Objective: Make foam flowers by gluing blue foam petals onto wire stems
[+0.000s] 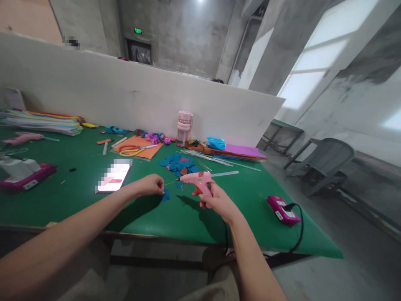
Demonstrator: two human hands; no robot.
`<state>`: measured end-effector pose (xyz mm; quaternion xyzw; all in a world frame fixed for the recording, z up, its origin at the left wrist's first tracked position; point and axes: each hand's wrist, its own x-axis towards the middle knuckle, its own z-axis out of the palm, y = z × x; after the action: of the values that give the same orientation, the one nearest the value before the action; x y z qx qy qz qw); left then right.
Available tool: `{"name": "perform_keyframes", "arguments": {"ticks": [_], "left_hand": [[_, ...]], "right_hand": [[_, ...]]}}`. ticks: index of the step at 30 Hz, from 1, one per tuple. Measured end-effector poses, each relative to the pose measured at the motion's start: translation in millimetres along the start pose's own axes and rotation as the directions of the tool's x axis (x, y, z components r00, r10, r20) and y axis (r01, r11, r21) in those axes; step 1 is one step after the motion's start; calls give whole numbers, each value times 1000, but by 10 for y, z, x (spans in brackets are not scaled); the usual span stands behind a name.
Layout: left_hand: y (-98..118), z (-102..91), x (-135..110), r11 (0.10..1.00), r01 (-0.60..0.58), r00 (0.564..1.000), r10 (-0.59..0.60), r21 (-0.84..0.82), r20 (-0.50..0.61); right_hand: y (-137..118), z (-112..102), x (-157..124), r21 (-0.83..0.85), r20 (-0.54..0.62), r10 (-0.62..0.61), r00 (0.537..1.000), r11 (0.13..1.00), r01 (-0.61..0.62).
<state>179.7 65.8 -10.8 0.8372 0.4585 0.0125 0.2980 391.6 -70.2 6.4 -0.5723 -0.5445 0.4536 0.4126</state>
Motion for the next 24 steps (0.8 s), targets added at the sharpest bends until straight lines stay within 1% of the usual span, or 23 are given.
{"name": "perform_keyframes", "arguments": {"ticks": [4, 6, 9, 11, 14, 24], "left_hand": [[18, -16, -30, 998, 26, 999, -25, 50, -29], [22, -24, -35, 997, 29, 999, -27, 67, -28], [25, -29, -36, 996, 17, 1000, -15, 84, -21], [23, -27, -33, 996, 5, 1000, -3, 92, -14], [19, -23, -23, 995, -12, 1000, 13, 100, -8], [-40, 14, 36, 992, -30, 999, 31, 119, -11]], "right_hand": [[-3, 98, 41, -245, -8, 35, 999, 969, -36], [21, 129, 64, -320, 9, 23, 1000, 947, -19], [48, 156, 80, -370, 62, -19, 998, 928, 41], [53, 165, 77, -401, 83, -23, 996, 915, 54], [50, 174, 69, -444, 82, -28, 996, 894, 62], [-19, 244, 76, -560, 93, -140, 986, 811, 168]]}}
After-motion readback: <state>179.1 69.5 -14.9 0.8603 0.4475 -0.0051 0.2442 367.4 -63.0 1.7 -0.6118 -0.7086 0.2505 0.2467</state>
